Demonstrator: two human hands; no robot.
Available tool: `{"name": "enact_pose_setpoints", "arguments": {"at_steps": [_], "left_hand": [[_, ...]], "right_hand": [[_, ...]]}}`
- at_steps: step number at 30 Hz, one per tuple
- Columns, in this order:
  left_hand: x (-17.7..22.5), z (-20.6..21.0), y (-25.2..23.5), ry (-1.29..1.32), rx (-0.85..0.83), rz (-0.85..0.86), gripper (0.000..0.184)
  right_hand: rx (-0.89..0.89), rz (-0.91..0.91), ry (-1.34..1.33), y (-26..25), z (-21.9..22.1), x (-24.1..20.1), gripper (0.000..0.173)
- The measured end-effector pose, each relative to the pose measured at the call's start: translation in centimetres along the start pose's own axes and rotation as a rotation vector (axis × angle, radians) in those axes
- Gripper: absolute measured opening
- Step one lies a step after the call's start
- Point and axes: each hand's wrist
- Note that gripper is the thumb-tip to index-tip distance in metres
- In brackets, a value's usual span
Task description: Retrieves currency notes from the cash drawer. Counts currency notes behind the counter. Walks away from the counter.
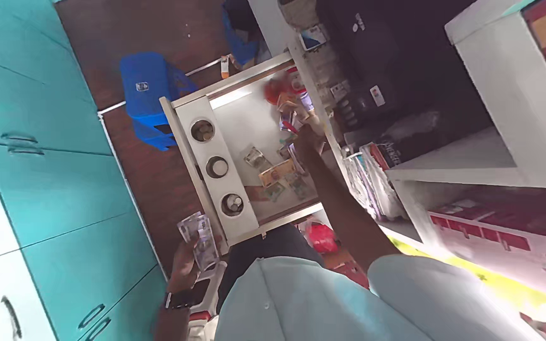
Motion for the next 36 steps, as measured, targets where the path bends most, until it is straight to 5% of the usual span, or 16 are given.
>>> {"name": "enact_pose_setpoints", "arguments": {"at_steps": [5, 8, 10, 13, 23, 27, 32, 34, 36], "left_hand": [[0.5, 0.2, -0.2, 0.031, -0.046, -0.076, 0.031], [0.7, 0.9, -0.1, 0.011, -0.103, -0.078, 0.028], [1.2, 1.1, 0.8, 0.010, -0.142, -0.112, 0.026], [1.5, 1.5, 1.0, 0.096, -0.282, -0.200, 0.028], [-1.3, 9.9, -1.8, -0.160, -0.581, -0.347, 0.042], [-3.9, 13.3, -2.1, -0.255, -0.725, -0.328, 0.041], [-5.8, 13.3, 4.3, -0.473, -0.921, -0.369, 0.043], [-7.2, 12.4, 7.1, -0.562, -0.987, -0.434, 0.043], [-9.2, 11.3, 10.1, -0.662, -1.036, -0.446, 0.039]], "right_hand": [[0.405, -0.053, -0.333, 9.0, 0.1, 1.9, 0.035], [0.541, -0.177, -0.586, 13.4, -0.9, 3.9, 0.046], [0.685, -0.355, -0.651, 15.9, -0.6, 5.0, 0.025], [0.661, -0.442, -0.752, 19.8, -1.1, 6.3, 0.013], [0.684, 0.146, -0.739, 35.8, 0.2, 11.1, 0.025], [0.769, 0.164, -0.855, 44.3, 3.4, 12.7, 0.015], [0.960, 0.064, -1.125, 54.7, 5.8, 13.6, 0.067], [1.113, 0.302, -1.288, 57.9, 7.5, 12.9, 0.053], [1.212, 0.503, -1.409, 60.5, 8.4, 12.7, 0.020]]}}
Point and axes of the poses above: each hand's wrist, its own y-axis away from the middle knuckle, its own z-axis out of the palm, x = y × z, and after that the axes turned 13 degrees about y, right-handed
